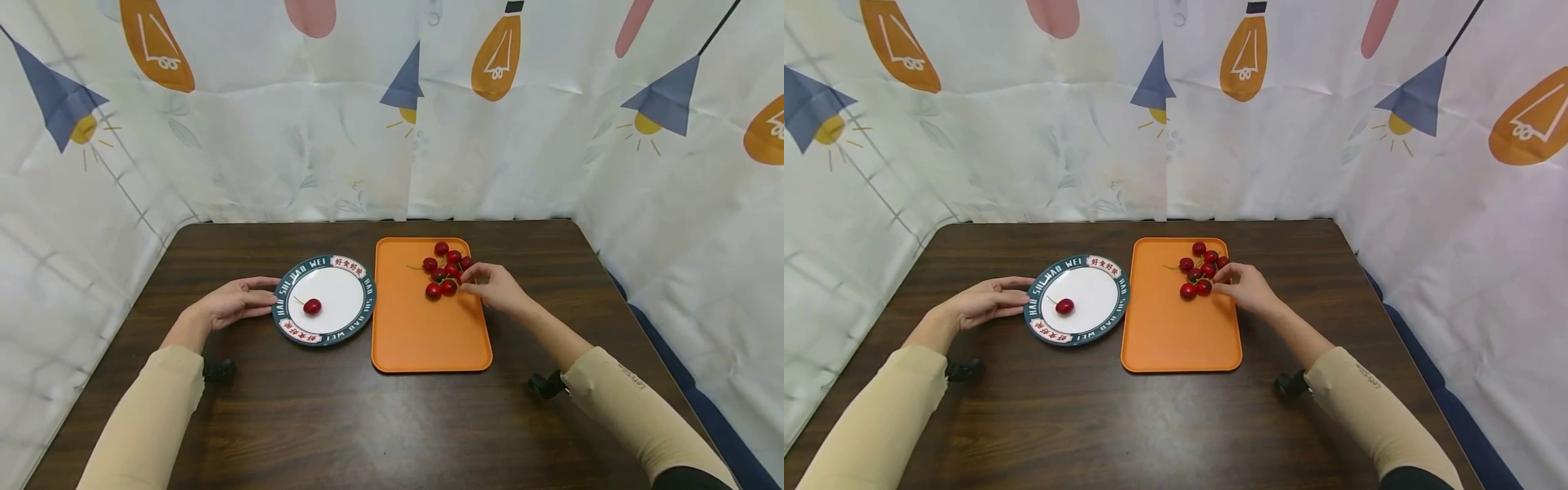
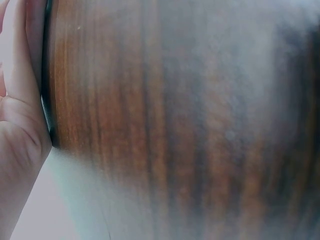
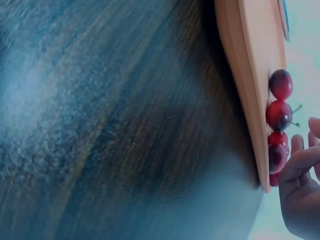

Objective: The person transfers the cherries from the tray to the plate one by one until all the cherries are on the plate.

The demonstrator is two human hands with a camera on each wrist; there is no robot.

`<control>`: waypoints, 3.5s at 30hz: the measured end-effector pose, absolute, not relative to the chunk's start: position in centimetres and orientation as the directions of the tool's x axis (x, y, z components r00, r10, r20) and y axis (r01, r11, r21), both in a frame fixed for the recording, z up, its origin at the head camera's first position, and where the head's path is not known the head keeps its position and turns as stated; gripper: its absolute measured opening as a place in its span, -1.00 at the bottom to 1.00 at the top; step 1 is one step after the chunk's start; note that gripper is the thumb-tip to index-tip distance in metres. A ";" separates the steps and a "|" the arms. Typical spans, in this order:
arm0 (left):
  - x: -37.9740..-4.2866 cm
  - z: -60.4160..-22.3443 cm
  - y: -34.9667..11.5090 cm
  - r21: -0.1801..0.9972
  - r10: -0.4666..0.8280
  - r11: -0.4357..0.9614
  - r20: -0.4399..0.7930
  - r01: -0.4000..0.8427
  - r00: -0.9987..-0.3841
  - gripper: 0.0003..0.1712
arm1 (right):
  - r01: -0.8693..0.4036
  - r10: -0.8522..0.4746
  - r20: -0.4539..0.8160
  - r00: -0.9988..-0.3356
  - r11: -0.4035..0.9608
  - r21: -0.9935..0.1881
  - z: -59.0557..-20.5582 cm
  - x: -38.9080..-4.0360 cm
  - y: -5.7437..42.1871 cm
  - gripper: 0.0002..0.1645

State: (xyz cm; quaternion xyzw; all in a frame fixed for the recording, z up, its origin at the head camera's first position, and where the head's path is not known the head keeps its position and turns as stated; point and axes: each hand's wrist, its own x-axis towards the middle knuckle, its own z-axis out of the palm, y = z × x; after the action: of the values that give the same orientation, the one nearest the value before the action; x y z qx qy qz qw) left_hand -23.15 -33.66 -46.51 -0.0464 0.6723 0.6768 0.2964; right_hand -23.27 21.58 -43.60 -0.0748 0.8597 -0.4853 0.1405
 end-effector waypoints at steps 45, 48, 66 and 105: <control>-22.9 -46.2 -33.6 0.881 0.332 0.072 -0.463 -0.467 -0.822 -0.16 | -0.168 -0.336 -0.116 -0.935 0.705 -0.689 -45.2 -23.9 18.1 -0.60; -22.9 -46.2 -33.6 0.881 0.329 0.079 -0.465 -0.467 -0.822 -0.16 | -0.165 -0.339 -0.118 -0.933 0.696 -0.699 -45.1 -23.9 18.3 -0.60; -23.0 -46.1 -33.7 0.879 0.333 0.081 -0.469 -0.471 -0.818 -0.14 | -0.169 -0.345 -0.078 -0.935 0.631 -0.757 -42.9 -24.0 18.4 -0.64; -23.0 -46.3 -33.8 0.878 0.323 0.071 -0.470 -0.474 -0.822 -0.14 | -0.327 -0.545 -0.030 -0.838 0.546 -0.772 -41.8 -24.3 9.8 -0.63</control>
State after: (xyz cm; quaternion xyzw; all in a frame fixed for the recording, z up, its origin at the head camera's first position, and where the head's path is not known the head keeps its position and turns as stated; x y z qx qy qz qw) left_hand -22.97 -33.75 -46.33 -0.0562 0.6703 0.6793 0.2934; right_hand -24.33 9.84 -41.82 -0.2507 0.8688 -0.4053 0.1344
